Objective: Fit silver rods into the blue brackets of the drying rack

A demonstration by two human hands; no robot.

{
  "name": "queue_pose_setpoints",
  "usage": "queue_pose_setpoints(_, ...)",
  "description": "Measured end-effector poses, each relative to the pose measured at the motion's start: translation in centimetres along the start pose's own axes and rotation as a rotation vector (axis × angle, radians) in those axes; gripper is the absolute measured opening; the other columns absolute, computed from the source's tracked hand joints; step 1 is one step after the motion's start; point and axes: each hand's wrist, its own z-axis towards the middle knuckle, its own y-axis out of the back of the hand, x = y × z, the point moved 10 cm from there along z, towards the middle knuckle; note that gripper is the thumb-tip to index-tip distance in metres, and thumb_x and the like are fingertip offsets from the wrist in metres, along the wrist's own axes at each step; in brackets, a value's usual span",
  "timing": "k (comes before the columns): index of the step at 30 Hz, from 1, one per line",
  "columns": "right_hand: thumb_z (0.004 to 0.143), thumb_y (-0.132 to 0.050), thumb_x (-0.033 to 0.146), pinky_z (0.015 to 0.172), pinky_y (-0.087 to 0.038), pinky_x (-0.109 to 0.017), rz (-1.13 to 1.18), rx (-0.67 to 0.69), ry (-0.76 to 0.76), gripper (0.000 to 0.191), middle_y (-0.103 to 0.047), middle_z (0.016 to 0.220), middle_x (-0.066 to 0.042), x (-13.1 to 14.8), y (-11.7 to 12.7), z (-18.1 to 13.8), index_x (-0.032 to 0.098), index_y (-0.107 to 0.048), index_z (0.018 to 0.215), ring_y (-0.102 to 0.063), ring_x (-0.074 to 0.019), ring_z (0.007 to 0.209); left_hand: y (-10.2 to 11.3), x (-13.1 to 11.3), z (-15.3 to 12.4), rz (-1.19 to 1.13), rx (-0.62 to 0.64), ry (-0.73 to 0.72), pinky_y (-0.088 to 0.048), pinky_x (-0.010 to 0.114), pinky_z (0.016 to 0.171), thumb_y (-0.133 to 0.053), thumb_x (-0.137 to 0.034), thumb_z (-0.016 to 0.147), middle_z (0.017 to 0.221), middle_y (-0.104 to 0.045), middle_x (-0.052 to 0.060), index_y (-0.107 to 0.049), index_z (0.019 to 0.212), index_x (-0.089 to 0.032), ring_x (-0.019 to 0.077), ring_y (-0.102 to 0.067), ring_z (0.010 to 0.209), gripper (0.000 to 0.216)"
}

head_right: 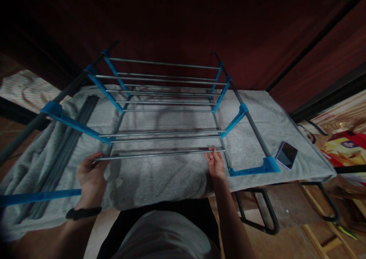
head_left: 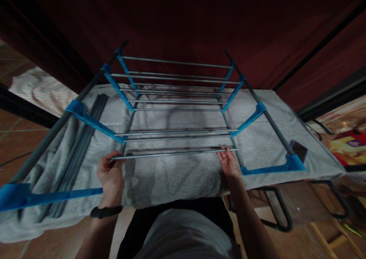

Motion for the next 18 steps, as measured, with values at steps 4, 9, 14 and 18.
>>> queue_pose_setpoints(4,0.082,-0.08,0.025,0.099,-0.058,-0.037,-0.007,-0.016,0.009,0.011,-0.078,0.091,0.004,0.1,0.0,0.0,0.027,-0.07,0.086,-0.074,-0.0148,0.096,-0.4,0.6,-0.9,-0.284,0.004,0.15,-0.058,0.027,0.076,-0.077,-0.009,0.059,0.089,-0.069,-0.002,-0.068,0.092,-0.021,0.0147,-0.07,0.08,0.037)
queue_pose_setpoints(9,0.081,-0.081,0.025,0.097,-0.059,-0.036,-0.017,-0.006,0.006,0.013,-0.078,0.091,0.004,0.0,-0.1,0.1,0.028,-0.07,0.086,-0.074,-0.0141,0.096,-0.4,0.6,-1.1,-0.368,0.004,0.206,-0.058,0.024,0.072,-0.075,-0.008,0.066,0.086,-0.073,-0.001,-0.068,0.099,-0.023,0.015,-0.073,0.081,0.036)
queue_pose_setpoints(14,0.08,-0.082,0.027,0.098,-0.058,-0.035,-0.031,-0.003,0.018,0.015,-0.079,0.094,0.004,0.0,0.1,0.1,0.027,-0.07,0.088,-0.073,-0.0135,0.097,-1.7,0.5,-1.7,-0.417,0.071,0.236,-0.058,0.023,0.076,-0.071,-0.008,0.076,0.084,-0.076,0.0,-0.065,0.095,-0.023,0.0138,-0.074,0.085,0.025)
queue_pose_setpoints(18,0.079,-0.084,0.029,0.1,-0.057,-0.035,-0.032,0.001,0.028,0.016,-0.079,0.096,0.003,0.0,0.3,0.2,0.027,-0.07,0.087,-0.073,-0.0134,0.098,-2.7,1.7,-2.5,-0.471,0.069,0.376,-0.06,0.023,0.076,-0.071,-0.007,0.079,0.082,-0.075,-0.001,-0.063,0.078,-0.021,0.0132,-0.074,0.083,0.016)
